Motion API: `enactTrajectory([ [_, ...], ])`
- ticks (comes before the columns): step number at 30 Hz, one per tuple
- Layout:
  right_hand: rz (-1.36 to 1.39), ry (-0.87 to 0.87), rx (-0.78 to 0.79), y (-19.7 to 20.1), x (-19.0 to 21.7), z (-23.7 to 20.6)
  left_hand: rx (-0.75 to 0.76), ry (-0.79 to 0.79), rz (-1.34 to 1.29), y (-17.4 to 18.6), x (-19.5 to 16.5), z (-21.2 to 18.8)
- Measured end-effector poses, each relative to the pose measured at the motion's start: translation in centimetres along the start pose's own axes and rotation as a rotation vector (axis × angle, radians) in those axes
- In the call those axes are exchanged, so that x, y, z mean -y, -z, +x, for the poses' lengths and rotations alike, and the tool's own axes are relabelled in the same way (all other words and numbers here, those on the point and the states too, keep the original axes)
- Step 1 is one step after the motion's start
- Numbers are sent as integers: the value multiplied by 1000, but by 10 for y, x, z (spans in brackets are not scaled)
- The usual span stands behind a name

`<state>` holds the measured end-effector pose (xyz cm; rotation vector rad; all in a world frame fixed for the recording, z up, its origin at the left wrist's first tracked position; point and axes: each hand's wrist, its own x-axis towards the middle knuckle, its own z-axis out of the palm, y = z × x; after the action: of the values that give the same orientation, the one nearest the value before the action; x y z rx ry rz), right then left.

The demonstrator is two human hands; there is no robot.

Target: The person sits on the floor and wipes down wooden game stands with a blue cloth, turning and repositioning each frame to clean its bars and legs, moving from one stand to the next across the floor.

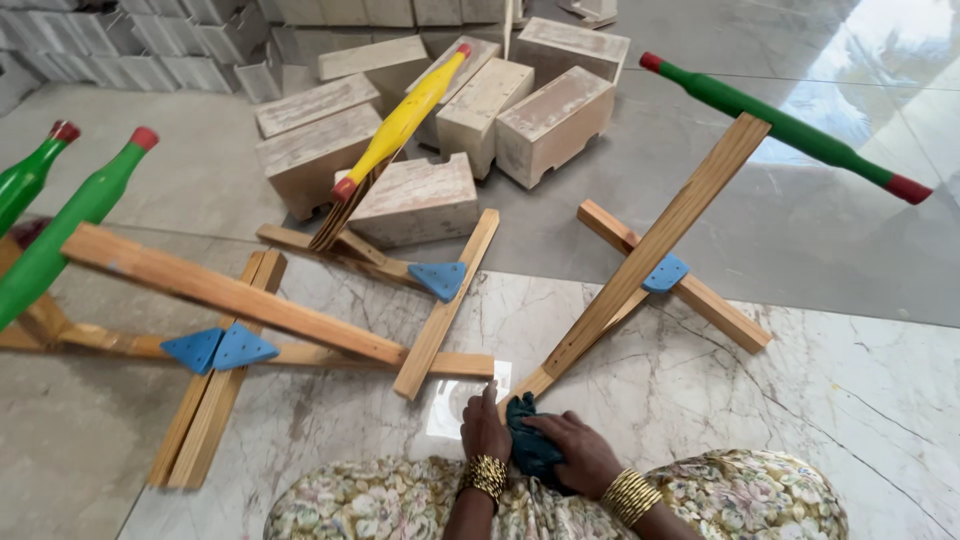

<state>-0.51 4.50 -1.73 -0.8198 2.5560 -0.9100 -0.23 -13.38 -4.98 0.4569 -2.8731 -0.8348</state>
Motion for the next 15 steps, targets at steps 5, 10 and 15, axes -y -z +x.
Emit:
enactTrajectory([
  [5,190,-268,-220,30,-24,-10,196,289,-30,19,19,-9],
  [10,-95,-125,-536,75,-18,18,4,328,-369,28,25,3],
  [15,-142,-75,-394,30,31,53,132,678,-676,33,18,10],
])
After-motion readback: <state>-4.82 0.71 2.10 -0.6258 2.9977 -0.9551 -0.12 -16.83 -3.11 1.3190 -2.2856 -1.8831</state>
